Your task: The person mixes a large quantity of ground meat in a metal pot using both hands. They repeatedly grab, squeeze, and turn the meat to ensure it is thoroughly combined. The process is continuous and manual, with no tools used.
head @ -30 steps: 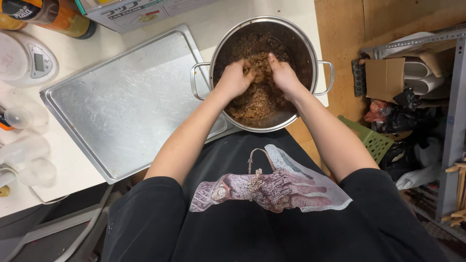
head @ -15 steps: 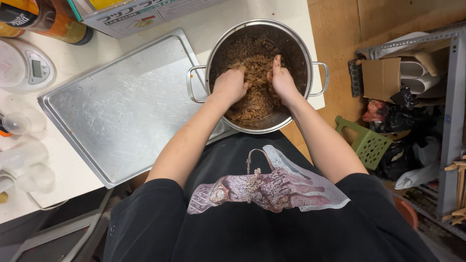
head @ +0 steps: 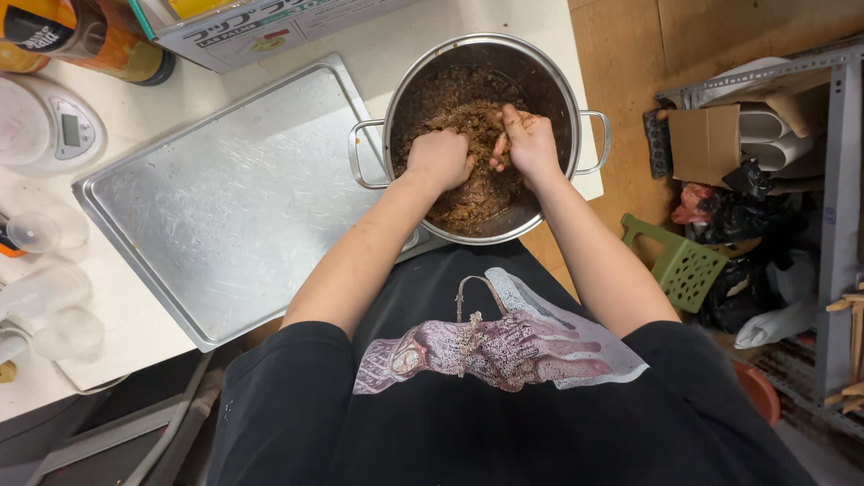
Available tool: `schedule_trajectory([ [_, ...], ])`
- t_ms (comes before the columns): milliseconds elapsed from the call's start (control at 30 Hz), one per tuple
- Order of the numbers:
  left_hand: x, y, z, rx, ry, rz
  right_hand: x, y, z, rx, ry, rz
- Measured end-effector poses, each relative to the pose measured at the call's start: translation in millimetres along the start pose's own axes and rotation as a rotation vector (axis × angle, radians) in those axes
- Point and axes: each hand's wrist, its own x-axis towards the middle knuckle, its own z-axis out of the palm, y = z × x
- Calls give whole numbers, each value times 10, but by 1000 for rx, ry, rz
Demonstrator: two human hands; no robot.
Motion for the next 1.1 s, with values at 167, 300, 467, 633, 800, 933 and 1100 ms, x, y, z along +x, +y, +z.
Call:
schedule_trajectory([
  [167, 36, -32, 4, 1, -5, -12, 22, 37, -16, 188, 64, 137],
  [300, 57, -51, 75, -28, 40, -36, 70, 125, -21, 211, -17, 60],
  [467, 44, -25, 2, -69, 94, -45, 43, 115, -52, -9, -4, -38],
  [633, -24, -3, -76, -139, 228, -20, 48, 141, -88, -53, 54, -61],
  [800, -15, -25, -53, -161, 235, -39, 136, 219, -104, 8, 90, -14],
  [933, 42, -74, 47, -148, 224, -64, 229, 275, -134, 121, -9, -16],
  [1100, 37, -82, 8, -225, 266, -69, 235, 299, -167, -22, 41, -167],
])
